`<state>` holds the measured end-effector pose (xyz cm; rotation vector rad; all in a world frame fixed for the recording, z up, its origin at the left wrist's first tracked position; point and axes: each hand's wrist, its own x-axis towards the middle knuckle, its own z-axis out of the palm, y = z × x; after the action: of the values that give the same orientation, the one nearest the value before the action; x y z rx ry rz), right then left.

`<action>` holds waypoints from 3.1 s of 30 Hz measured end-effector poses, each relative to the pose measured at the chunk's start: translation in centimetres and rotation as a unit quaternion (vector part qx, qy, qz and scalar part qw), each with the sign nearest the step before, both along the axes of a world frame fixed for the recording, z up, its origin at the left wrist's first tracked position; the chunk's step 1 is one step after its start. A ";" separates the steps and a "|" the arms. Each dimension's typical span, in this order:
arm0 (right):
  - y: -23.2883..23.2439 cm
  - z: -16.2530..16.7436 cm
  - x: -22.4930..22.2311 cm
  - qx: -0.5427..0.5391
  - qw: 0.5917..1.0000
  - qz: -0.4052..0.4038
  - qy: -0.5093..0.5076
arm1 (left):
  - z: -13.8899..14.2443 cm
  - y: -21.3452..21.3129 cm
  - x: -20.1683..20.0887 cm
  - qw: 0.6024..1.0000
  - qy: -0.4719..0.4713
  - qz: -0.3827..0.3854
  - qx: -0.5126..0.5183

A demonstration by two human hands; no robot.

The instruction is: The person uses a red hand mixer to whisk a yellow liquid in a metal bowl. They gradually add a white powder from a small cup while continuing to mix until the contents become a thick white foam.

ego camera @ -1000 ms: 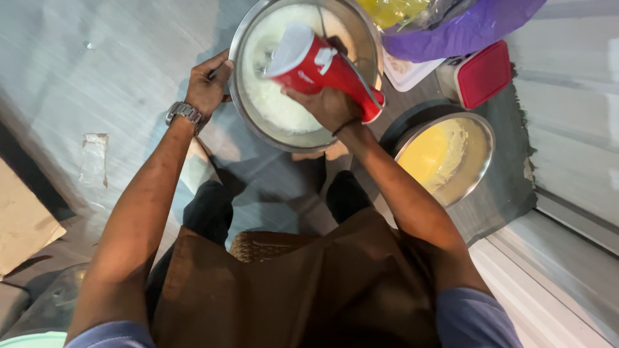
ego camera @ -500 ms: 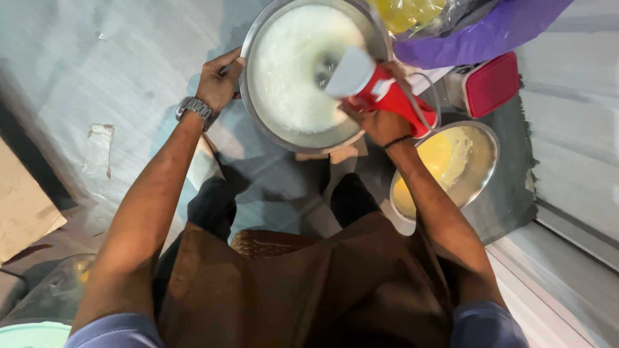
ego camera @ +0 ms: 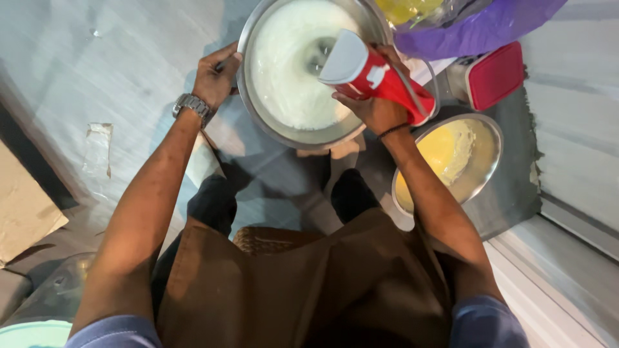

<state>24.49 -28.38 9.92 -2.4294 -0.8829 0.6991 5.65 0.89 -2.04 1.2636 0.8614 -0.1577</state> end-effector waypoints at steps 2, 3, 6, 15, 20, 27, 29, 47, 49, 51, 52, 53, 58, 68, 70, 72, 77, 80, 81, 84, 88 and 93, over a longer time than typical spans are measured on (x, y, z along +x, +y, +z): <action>0.0 0.3 0.0 0.119 0.992 0.024 -0.031 | 0.0 0.1 0.0 1.000 0.002 0.003 0.001; 0.0 0.5 -0.1 0.107 0.990 0.068 -0.068 | 0.0 0.2 0.1 1.000 -0.017 0.003 -0.004; -0.2 0.5 -0.2 0.080 0.983 0.119 -0.111 | 0.0 0.3 0.1 1.000 -0.024 0.007 -0.011; -1.5 -0.3 1.0 0.071 0.984 0.131 -0.095 | -0.2 0.2 0.2 1.000 -0.011 0.006 -0.008; -1.8 0.1 1.3 0.058 0.978 0.150 -0.136 | -0.2 0.2 0.2 1.000 0.001 0.005 -0.020; -1.3 0.7 1.2 0.054 0.974 0.121 -0.184 | 0.0 0.0 0.2 0.999 -0.017 0.015 -0.027; -1.0 0.9 1.1 0.084 0.978 0.131 -0.142 | 0.1 0.1 0.4 1.000 -0.012 0.010 -0.025; 3.0 -2.9 -3.1 0.051 0.979 0.179 -0.079 | 0.0 0.5 0.0 0.999 -0.025 0.000 -0.024; 1.1 -1.2 -2.6 0.116 0.981 0.147 -0.043 | 0.0 0.4 0.0 1.000 -0.021 -0.002 -0.017; -0.3 0.2 -1.4 0.125 0.979 0.149 -0.055 | -0.1 0.3 0.0 0.999 -0.031 0.005 -0.029; -0.9 0.8 -0.8 0.101 0.977 0.166 -0.085 | -0.2 0.2 0.0 0.999 -0.037 0.008 -0.037; -1.4 1.3 -0.2 0.077 0.973 0.184 -0.114 | -0.2 0.1 0.1 0.999 -0.030 0.006 -0.034; -2.7 2.0 2.0 0.035 0.975 0.147 -0.164 | -0.4 0.1 0.2 0.999 -0.020 0.009 -0.039; 3.4 -4.5 -2.2 0.082 0.988 0.119 0.059 | 0.8 0.6 0.0 0.999 -0.014 0.004 -0.040; 5.0 -5.1 -2.0 0.036 0.989 0.109 0.088 | 0.9 0.7 0.1 0.998 -0.015 0.014 -0.062; 5.7 -4.9 -1.7 -0.031 0.990 0.095 0.098 | 0.8 0.7 0.2 0.997 -0.023 0.015 -0.073; 3.7 -2.2 -1.1 -0.065 0.990 0.097 0.080 | 0.5 0.6 0.0 0.995 -0.051 0.019 -0.087; 0.7 -0.4 -1.0 0.017 0.984 0.130 0.123 | 0.5 0.3 0.0 0.996 -0.030 0.017 -0.083; -0.2 0.1 -0.9 0.033 0.986 0.154 0.045 | 0.5 0.3 0.1 0.997 -0.023 0.007 -0.077; -2.0 1.1 -0.3 0.056 0.973 0.193 -0.111 | 0.7 -0.1 0.3 0.998 -0.010 0.004 -0.060; -1.9 0.7 1.7 0.024 0.976 0.155 -0.150 | 1.1 -0.1 0.4 0.999 -0.020 -0.014 -0.035; 0.3 -1.5 2.2 -0.054 0.997 0.050 -0.018 | 0.9 0.1 0.0 0.997 -0.041 0.002 -0.065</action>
<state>26.64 -28.12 8.46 -2.5134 -1.0104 0.7602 5.66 1.01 -1.12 1.1382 0.7708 -0.1551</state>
